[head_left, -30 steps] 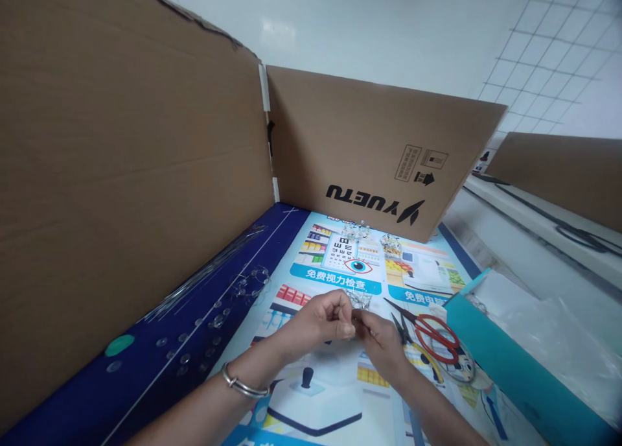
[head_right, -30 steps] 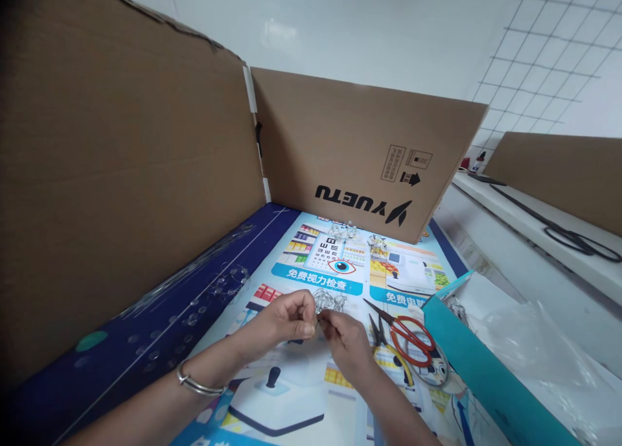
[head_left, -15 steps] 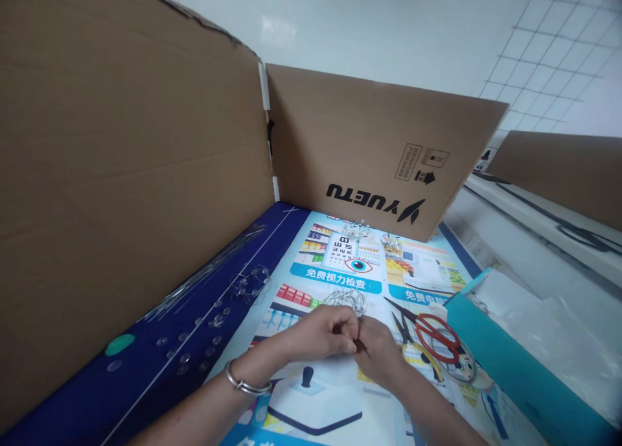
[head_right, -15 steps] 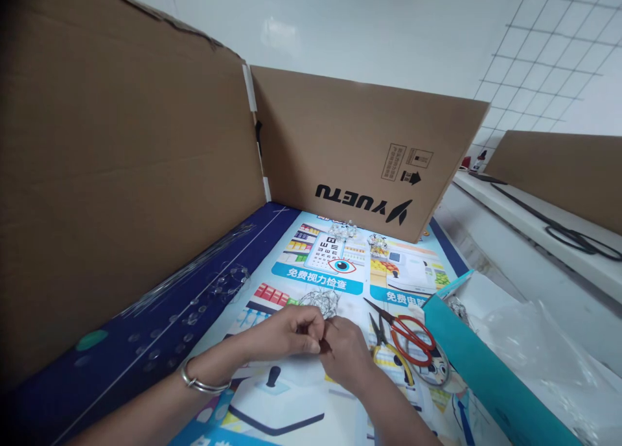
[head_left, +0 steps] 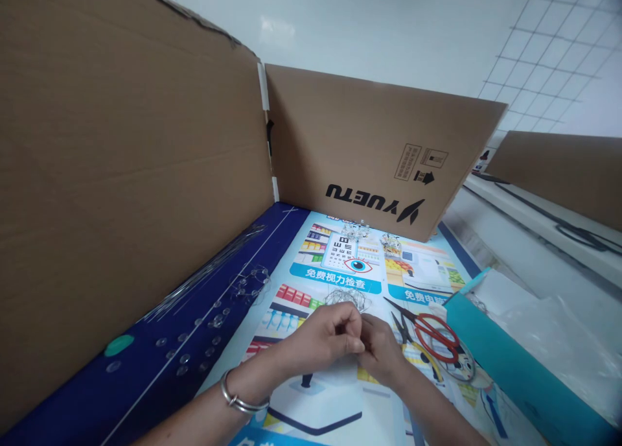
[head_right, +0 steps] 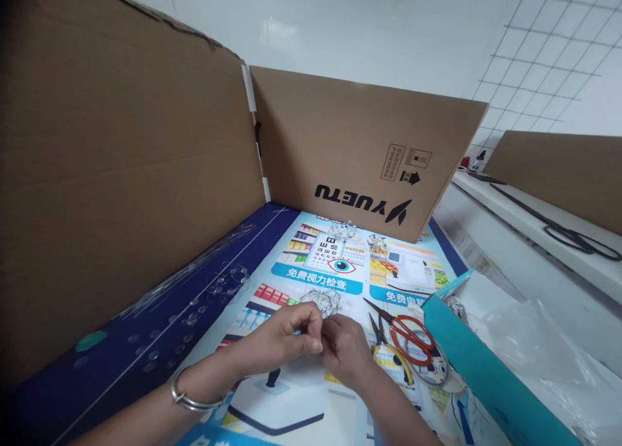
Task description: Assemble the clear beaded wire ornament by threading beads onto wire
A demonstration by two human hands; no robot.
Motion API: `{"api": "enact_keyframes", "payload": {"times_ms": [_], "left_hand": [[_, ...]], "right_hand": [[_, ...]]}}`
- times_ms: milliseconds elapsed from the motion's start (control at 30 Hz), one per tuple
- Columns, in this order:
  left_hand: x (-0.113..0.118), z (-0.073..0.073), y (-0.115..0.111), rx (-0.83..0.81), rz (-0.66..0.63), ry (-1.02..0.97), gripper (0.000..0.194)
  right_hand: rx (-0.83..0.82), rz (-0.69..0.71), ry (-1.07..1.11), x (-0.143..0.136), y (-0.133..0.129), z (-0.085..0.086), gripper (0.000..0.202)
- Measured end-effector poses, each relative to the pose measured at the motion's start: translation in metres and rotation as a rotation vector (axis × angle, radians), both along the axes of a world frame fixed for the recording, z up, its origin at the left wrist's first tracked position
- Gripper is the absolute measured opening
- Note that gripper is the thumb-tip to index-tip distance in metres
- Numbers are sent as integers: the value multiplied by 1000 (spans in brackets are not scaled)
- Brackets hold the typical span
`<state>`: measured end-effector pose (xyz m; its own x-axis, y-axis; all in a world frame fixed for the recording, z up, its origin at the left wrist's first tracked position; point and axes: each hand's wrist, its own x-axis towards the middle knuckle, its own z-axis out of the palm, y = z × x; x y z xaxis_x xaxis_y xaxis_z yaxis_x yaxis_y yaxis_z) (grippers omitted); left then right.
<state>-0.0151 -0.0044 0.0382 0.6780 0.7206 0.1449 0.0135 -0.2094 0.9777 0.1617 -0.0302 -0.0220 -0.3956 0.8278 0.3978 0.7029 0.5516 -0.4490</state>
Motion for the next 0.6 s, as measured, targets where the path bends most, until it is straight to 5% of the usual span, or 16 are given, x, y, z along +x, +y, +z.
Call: {"api": "enact_keyframes", "payload": {"times_ms": [367, 600], "left_hand": [[0, -20, 13, 164, -72, 189, 10], [3, -32, 20, -20, 110, -68, 6]], "right_hand": [[85, -28, -69, -2, 1, -16, 11], [117, -97, -47, -4, 3, -16, 27]]}}
